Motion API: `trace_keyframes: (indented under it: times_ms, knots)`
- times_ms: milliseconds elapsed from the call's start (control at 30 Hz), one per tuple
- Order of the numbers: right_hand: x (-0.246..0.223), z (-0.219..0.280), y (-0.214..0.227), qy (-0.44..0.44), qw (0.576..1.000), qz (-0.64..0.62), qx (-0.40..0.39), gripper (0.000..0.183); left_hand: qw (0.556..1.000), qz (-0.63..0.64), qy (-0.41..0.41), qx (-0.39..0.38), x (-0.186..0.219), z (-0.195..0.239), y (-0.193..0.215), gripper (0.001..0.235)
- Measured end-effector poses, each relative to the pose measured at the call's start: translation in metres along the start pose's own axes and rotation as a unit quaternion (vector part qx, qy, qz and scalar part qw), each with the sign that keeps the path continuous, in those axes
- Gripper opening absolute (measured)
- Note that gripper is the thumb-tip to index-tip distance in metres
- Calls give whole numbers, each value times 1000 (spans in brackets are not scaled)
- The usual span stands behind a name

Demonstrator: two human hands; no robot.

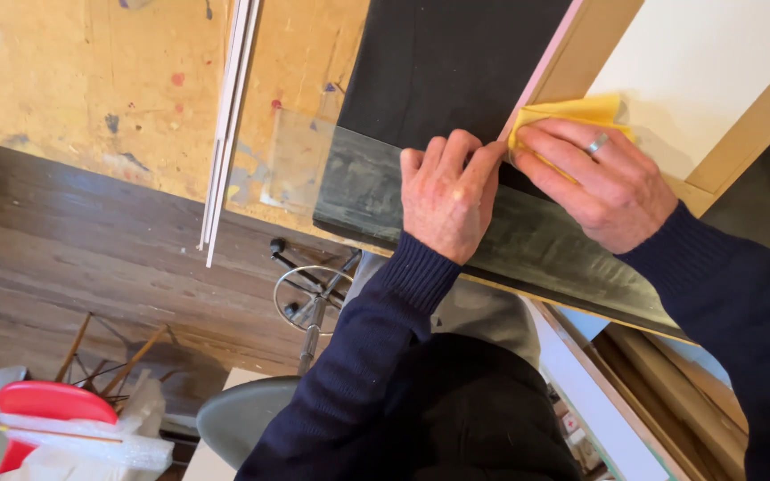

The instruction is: Apply adhesive tape to the edges of a piece of artwork and smooth it down to secure it to a backing board or glass.

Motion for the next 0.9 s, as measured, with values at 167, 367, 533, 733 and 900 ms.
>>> trace_keyframes:
  times_ms: [167, 367, 533, 733, 900]
  knots:
    - [8, 7, -7, 50, 998, 18, 14, 32, 1000, -14, 2, -19, 3, 1, 0, 20]
    - [6, 24, -5, 38, 999, 15, 22, 33, 998, -55, -3, -20, 13, 0, 1, 23]
    - [7, 52, 5, 15, 1000, -1, 3, 33, 997, -74, -2, -20, 17, 0, 3, 23]
    - [6, 106, 9, -12, 1000, 8, -21, 40, 995, -94, -14, -20, 19, -2, 4, 22]
    - [4, 156, 17, -59, 996, 7, -59, 39, 994, -108, -12, -19, 20, -3, 4, 17]
Point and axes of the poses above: each hand's wrist, its own z-axis away from the middle knuckle, its own y-axis out of the back of the hand, x = y × z, the point moved 2 cm from there along -z, towards the middle knuckle, and after that the axes turned 12 degrees about y, right-handed, at the moved point
